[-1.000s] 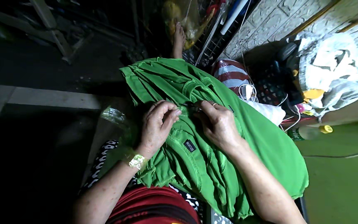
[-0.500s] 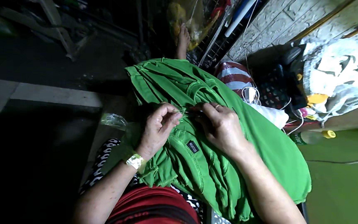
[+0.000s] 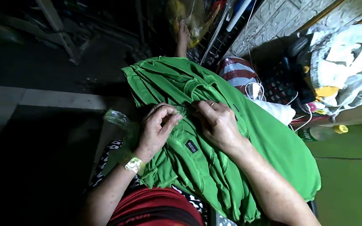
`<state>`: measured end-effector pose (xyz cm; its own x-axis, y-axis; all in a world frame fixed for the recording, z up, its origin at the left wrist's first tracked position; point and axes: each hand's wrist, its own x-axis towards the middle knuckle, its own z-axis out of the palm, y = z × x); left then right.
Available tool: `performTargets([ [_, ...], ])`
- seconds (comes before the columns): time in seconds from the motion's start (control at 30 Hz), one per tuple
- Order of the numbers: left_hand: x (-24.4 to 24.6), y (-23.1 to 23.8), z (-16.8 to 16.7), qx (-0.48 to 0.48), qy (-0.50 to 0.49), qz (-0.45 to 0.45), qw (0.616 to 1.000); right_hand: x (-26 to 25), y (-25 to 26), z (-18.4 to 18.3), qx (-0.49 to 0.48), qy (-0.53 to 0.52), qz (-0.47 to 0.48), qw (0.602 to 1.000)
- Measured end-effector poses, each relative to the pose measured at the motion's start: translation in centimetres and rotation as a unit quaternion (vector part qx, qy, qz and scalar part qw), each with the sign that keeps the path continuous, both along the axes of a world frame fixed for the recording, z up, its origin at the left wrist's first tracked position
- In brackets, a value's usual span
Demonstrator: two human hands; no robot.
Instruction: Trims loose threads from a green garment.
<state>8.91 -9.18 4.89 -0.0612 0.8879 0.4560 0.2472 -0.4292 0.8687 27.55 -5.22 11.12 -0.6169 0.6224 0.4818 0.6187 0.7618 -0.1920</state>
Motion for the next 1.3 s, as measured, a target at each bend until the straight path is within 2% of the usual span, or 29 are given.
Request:
performTargets([
  [0.07,-0.2,0.0,0.0,0.008,0.005,-0.010,1.000,0.3,0.2,0.1,-0.058,0.041,-0.006,0.997],
  [0.13,-0.7,0.1,-0.1,0.022,0.009,-0.028,0.999,0.8,0.3,0.7,-0.161,0.090,-0.027,0.983],
  [0.23,-1.6,0.1,-0.2,0.034,0.016,-0.053,0.998,2.2,0.8,1.6,-0.328,0.210,-0.046,0.920],
  [0.3,-1.9,0.0,-0.2,0.034,0.008,-0.070,0.997,2.9,0.8,1.9,-0.370,0.275,-0.043,0.887],
  [0.43,-2.1,-0.4,0.2,-0.004,-0.052,-0.097,0.994,3.5,0.3,2.0,-0.363,0.258,-0.023,0.895],
  [0.57,-1.9,-0.7,0.7,-0.057,-0.112,-0.091,0.988,3.5,0.1,1.8,-0.302,0.132,-0.027,0.944],
  [0.67,-2.0,-0.9,0.9,-0.043,-0.070,-0.102,0.991,2.8,-0.3,1.1,-0.189,0.077,-0.035,0.978],
  [0.77,-1.7,-1.0,0.9,0.047,0.036,-0.080,0.995,2.3,-0.4,0.4,-0.132,0.070,-0.048,0.988],
  [0.83,-1.1,-1.0,1.1,0.111,0.090,-0.026,0.989,2.4,-0.5,0.8,-0.160,0.100,-0.060,0.980],
  [0.9,-0.5,-0.8,1.3,0.135,0.144,0.038,0.980,2.5,-0.6,1.9,-0.231,0.167,-0.083,0.955],
  [1.0,0.3,0.4,2.1,0.109,0.206,0.060,0.971,2.5,-0.9,2.7,-0.345,0.255,-0.113,0.896],
  [1.07,0.7,1.4,2.6,0.086,0.229,0.053,0.968,2.4,-0.9,2.5,-0.386,0.286,-0.118,0.869],
  [1.17,0.7,2.5,3.2,0.058,0.205,0.043,0.976,2.5,-0.7,2.2,-0.415,0.318,-0.113,0.845],
  [1.3,-0.4,3.0,3.3,-0.002,0.083,0.015,0.996,2.7,-0.9,2.7,-0.424,0.273,-0.071,0.861],
])
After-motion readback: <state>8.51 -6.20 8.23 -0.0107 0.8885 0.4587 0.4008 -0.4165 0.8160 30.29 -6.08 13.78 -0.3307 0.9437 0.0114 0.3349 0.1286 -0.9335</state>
